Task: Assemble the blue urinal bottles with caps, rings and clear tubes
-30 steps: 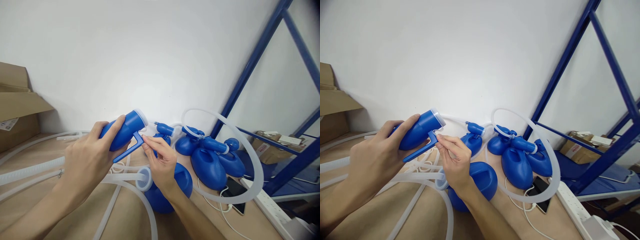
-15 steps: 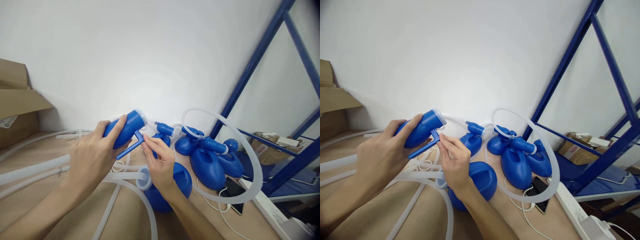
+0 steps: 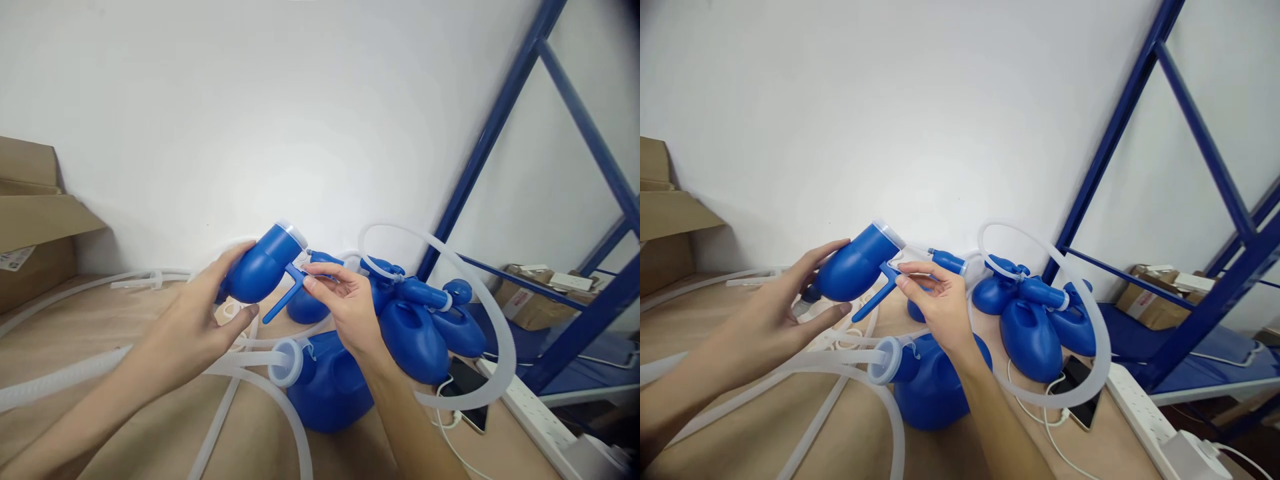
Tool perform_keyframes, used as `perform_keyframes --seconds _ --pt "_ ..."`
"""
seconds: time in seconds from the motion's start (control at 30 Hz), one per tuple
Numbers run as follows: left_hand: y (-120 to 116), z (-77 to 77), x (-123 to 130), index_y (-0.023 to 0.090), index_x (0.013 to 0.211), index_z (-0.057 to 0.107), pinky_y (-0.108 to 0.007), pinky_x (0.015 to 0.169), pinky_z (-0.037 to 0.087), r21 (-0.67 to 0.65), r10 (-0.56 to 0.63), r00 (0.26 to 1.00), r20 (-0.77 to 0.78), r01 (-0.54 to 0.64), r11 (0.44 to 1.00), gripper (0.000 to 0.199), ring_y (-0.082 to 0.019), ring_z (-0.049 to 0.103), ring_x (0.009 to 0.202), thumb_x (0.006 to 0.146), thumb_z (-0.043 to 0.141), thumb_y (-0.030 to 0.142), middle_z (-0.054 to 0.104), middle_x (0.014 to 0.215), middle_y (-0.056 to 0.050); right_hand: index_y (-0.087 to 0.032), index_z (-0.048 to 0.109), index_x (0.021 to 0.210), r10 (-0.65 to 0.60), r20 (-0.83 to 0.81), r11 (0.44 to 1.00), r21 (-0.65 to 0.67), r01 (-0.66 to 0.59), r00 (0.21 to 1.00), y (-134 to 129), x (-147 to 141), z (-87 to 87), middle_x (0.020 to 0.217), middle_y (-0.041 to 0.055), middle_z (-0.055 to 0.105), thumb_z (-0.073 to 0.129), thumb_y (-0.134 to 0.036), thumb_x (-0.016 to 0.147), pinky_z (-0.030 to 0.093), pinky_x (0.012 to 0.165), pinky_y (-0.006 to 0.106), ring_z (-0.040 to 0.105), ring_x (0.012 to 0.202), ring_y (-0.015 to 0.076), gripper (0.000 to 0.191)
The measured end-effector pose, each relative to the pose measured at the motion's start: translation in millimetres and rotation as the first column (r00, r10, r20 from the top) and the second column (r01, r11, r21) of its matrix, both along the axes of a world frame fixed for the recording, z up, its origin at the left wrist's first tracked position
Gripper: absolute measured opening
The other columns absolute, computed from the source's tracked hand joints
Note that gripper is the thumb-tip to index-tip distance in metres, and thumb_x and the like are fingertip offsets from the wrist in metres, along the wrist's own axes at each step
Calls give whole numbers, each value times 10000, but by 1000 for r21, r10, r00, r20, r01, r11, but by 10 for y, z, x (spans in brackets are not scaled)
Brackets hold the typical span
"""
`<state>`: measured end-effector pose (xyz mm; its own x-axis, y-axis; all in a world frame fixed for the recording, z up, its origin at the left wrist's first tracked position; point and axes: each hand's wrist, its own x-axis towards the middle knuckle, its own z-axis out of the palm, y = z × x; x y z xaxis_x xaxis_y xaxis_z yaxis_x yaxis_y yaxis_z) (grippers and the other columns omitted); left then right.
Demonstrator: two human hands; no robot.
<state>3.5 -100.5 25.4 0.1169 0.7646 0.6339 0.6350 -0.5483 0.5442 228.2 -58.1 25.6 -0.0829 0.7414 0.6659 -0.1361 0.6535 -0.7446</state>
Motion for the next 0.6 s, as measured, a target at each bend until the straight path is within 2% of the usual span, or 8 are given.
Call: perform_keyframes --seconds 0.07,0.13,0.2,0.27,0.3,0.43,0.5,0.6 --pt "11 39 -54 373 1559 404 -443 884 620 -218 -116 970 215 163 962 765 -314 711 1116 883 724 533 690 1344 -95 -237 820 882 -13 16 999 42 12 1000 -2 13 8 968 35 827 820 -227 787 661 783 294 784 919 193 95" --pt "45 55 -92 380 1546 433 -455 908 627 -343 -145 905 401 295 892 790 -313 727 1117 852 788 509 726 1303 -85 -228 815 868 -9 49 997 83 5 999 -25 15 20 951 40 822 810 -213 784 659 730 271 782 920 195 86" --pt "91 49 -109 321 1471 555 -475 950 620 -393 -166 852 497 392 832 742 -332 728 1127 803 845 464 755 1250 -92 -227 819 884 16 66 996 89 -22 998 -55 10 31 951 39 824 810 -207 785 658 707 257 786 911 191 101" --pt "131 34 -113 277 1358 651 -467 940 629 -391 -204 825 527 449 804 647 -336 735 1095 772 870 443 772 1191 -89 -238 830 916 37 60 996 84 -41 998 -78 1 35 973 31 831 815 -200 795 666 730 258 791 921 185 129" --pt "142 27 -113 281 1324 662 -449 911 640 -375 -215 826 521 448 812 619 -326 740 1068 764 876 439 772 1174 -77 -249 837 933 42 52 995 88 -46 998 -85 -4 34 990 27 833 814 -194 804 671 754 264 792 936 184 142" --pt "121 29 -121 345 1291 577 -327 730 639 -210 -211 896 392 310 927 653 -257 728 956 731 904 423 737 1137 -26 -305 853 980 28 22 986 163 -31 999 -99 -32 17 1047 16 822 802 -160 837 674 795 268 780 995 176 210" --pt "87 38 -121 338 1261 541 -301 661 614 -146 -182 924 336 242 959 643 -241 716 890 733 893 443 720 1087 -24 -327 855 988 -5 1 976 217 5 1000 -109 -47 9 1033 14 810 802 -149 842 668 763 256 772 969 168 236" --pt "56 29 -108 335 1240 501 -299 649 600 -56 -144 955 259 163 985 657 -238 712 857 722 887 453 710 1039 -13 -334 860 961 -44 -40 966 253 53 998 -131 -72 6 978 16 803 811 -157 843 660 731 265 762 913 169 218"
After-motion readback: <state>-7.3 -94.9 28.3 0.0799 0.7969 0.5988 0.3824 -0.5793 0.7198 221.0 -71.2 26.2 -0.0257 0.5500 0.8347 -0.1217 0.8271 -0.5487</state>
